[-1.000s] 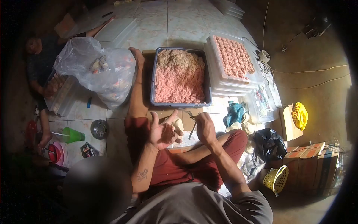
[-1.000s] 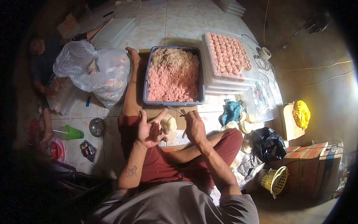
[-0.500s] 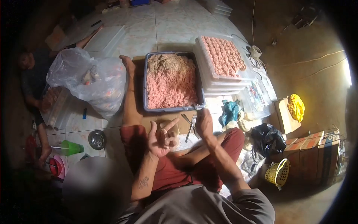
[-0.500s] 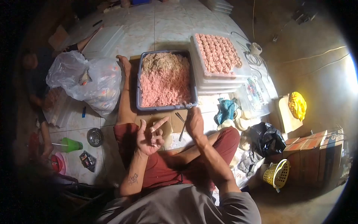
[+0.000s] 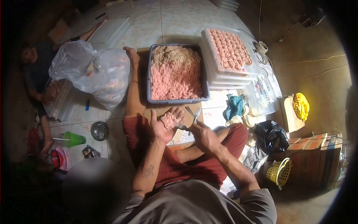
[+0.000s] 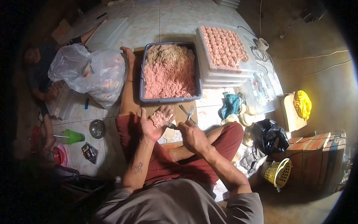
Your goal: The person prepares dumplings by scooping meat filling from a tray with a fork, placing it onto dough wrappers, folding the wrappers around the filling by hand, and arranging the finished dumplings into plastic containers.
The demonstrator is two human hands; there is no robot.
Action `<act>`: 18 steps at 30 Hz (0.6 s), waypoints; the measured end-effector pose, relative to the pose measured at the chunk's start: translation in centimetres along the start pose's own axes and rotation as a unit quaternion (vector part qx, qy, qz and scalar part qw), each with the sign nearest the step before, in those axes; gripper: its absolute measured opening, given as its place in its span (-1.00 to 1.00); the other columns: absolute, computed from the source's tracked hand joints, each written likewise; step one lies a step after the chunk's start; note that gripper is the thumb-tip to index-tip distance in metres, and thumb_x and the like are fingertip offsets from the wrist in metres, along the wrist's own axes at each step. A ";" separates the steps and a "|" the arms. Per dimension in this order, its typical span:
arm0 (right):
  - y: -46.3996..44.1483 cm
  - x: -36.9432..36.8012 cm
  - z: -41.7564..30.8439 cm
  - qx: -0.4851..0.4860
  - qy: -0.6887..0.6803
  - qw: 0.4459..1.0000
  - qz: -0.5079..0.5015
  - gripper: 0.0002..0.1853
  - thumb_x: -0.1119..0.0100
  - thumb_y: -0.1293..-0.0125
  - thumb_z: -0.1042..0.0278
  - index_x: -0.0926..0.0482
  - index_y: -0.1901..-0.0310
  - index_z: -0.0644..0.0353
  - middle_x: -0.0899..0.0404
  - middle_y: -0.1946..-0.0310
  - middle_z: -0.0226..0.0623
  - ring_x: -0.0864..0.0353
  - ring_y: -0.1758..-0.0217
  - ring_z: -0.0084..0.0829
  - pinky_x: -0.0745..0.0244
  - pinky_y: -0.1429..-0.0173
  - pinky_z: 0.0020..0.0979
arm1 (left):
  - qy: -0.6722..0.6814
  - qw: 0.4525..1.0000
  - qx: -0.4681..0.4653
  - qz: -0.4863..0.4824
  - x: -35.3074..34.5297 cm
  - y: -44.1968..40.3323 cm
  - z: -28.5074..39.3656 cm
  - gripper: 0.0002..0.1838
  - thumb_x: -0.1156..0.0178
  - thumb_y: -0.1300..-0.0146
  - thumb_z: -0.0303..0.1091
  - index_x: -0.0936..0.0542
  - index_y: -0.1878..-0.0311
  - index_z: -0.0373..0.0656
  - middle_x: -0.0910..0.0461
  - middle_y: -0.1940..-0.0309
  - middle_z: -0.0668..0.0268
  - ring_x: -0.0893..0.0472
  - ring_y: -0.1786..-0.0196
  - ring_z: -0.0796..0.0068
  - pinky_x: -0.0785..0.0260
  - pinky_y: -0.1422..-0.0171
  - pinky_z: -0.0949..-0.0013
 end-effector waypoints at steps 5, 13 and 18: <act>-2.2 0.7 0.7 0.136 0.053 0.988 -0.054 -0.61 -0.08 -0.28 0.54 -0.62 -0.14 0.11 -0.58 0.22 -0.10 -0.66 0.16 0.01 -0.62 0.09 -0.08 | -0.062 0.991 0.066 0.101 -1.6 1.2 -1.0 0.00 0.19 -0.47 0.42 -0.31 -0.43 -0.51 -0.41 -0.38 -0.27 -0.40 -0.46 -0.17 -0.12 -0.63 -0.13; -2.0 3.7 -0.3 0.054 -0.167 0.982 0.070 -0.77 -0.24 -0.37 0.36 -0.58 0.05 0.31 -0.57 0.20 0.02 -0.62 0.12 -0.04 -0.53 0.02 -0.16 | -0.201 0.969 0.113 0.087 -4.0 1.3 -0.8 -0.29 0.10 -0.54 0.24 -0.57 -0.20 -0.31 -0.64 -0.12 -0.02 -0.64 -0.18 0.03 -0.49 -0.35 -0.05; -1.3 0.2 2.9 -0.205 -0.307 0.921 0.128 -0.61 -0.36 -0.41 0.14 -0.59 -0.06 0.28 -0.59 0.25 -0.37 -0.47 0.35 -0.56 -0.38 0.31 -0.48 | -0.276 0.949 -0.070 0.136 -3.6 0.0 -1.1 -0.37 0.07 -0.55 0.21 -0.55 -0.19 -0.23 -0.65 -0.09 0.02 -0.67 -0.09 0.08 -0.54 -0.26 0.02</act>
Point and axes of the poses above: each hand's wrist, its own y-axis away from the middle knuckle, its own x-axis out of the back of the hand, z = x × y, the point moved 6 cm from there along -y, towards the middle knuckle
